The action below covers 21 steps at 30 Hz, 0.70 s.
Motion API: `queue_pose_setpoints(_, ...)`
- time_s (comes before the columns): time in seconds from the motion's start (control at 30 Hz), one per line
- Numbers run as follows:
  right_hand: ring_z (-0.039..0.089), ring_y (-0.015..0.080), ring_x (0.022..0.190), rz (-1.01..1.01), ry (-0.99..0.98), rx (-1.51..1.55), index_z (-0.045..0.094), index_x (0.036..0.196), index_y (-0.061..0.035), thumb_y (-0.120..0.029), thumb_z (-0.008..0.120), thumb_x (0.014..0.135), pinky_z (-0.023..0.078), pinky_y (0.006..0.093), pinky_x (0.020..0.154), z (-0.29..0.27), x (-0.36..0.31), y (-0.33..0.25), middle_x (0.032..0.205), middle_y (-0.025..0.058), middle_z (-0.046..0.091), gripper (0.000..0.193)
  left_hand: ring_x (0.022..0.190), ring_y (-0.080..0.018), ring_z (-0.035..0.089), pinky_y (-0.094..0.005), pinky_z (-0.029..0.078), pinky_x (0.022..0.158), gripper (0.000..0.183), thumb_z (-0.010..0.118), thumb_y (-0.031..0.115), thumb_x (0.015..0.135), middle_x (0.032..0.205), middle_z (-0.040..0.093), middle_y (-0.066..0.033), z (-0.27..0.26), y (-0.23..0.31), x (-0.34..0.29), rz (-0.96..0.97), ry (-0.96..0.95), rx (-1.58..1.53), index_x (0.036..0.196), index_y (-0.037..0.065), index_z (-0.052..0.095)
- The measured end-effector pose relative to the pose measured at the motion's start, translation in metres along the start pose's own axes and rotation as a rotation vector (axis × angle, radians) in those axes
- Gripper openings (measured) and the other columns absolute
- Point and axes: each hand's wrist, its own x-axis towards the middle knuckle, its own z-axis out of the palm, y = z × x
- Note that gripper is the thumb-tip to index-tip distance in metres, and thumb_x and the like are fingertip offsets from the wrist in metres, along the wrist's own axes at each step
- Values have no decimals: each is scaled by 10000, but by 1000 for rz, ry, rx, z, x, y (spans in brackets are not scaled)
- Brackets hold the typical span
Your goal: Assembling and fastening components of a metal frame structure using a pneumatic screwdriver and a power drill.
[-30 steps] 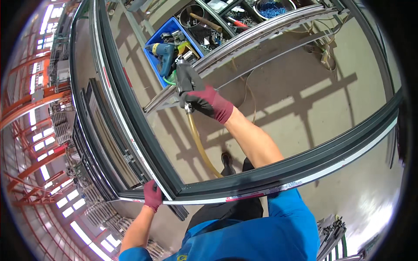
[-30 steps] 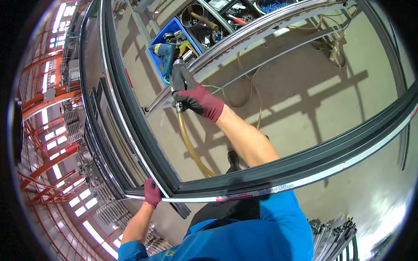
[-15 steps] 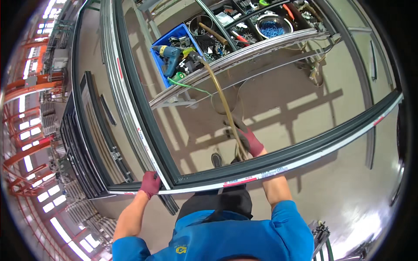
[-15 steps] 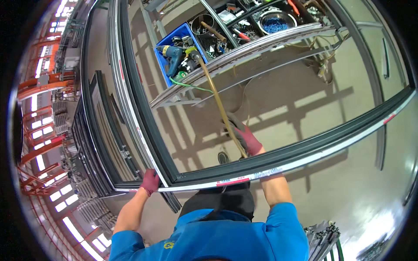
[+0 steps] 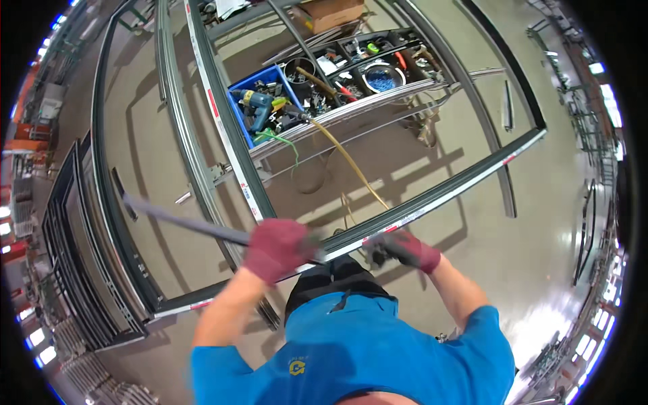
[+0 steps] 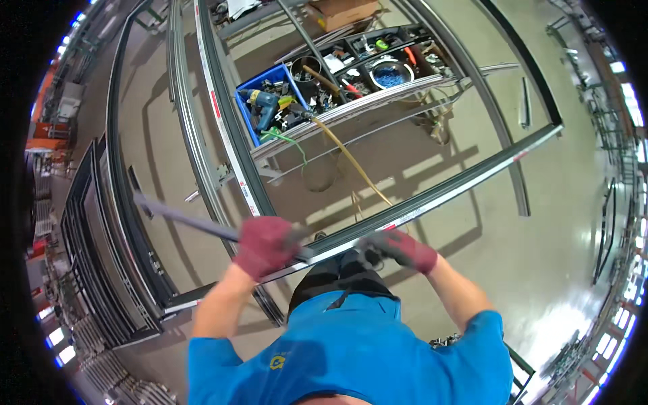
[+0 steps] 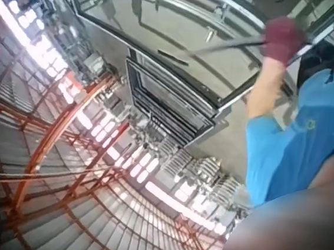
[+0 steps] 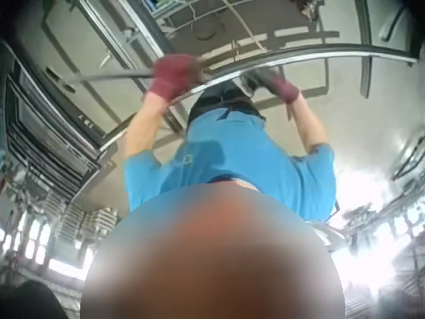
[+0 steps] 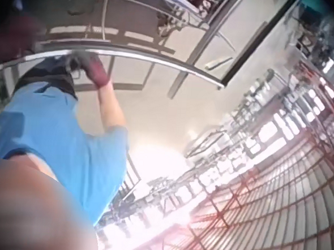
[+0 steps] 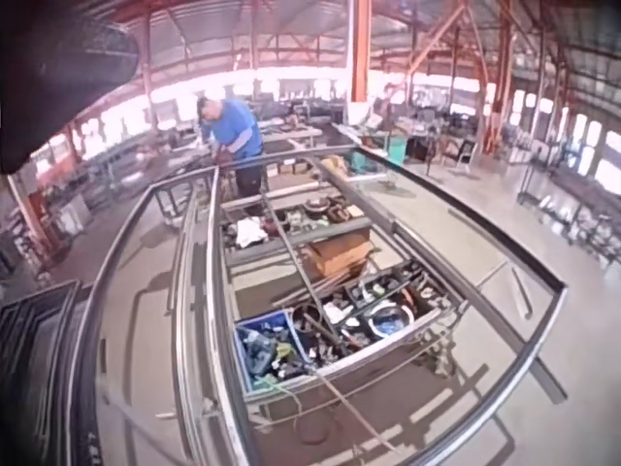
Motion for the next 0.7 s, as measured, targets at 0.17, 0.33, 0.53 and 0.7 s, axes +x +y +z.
queue_pose_setpoints(0.17, 662, 120, 787, -70, 58, -87, 574, 1423, -51, -356, 634, 1024, 512, 259, 669, 67, 63, -109, 934, 47, 708, 505, 686, -304, 660, -469, 509, 705, 298, 681, 392, 858, 680, 636, -102, 63, 96, 46, 612, -28, -113, 726, 124, 679)
queue_pose_setpoints(0.33, 648, 133, 660, -64, 478, 66, 652, 1173, -71, -228, 726, 967, 534, 316, 577, -12, 96, -98, 806, 34, 671, 269, 995, -305, 652, -470, 515, 868, 303, 713, 325, 806, 1023, 669, -126, 76, 69, 82, 879, 262, -62, 975, 77, 673)
queue_pose_setpoints(0.53, 575, 180, 526, 54, 812, 87, 693, 886, -75, -265, 678, 981, 475, 347, 486, -230, 114, -106, 689, 49, 623, 213, 1330, -423, 504, -576, 382, 1120, 657, 777, 389, 820, 1376, 567, -235, 44, -96, 90, -193, 534, 153, 1377, 95, 590)
queue_pose_setpoints(0.7, 541, 188, 487, 86, 894, 59, 634, 816, -120, -222, 684, 953, 446, 358, 460, -334, 217, -135, 647, 36, 587, 178, 1492, -434, 343, -518, 288, 1235, 923, 787, 374, 842, 1608, 372, -264, 51, -194, 74, -908, 513, 181, 1582, 13, 369)
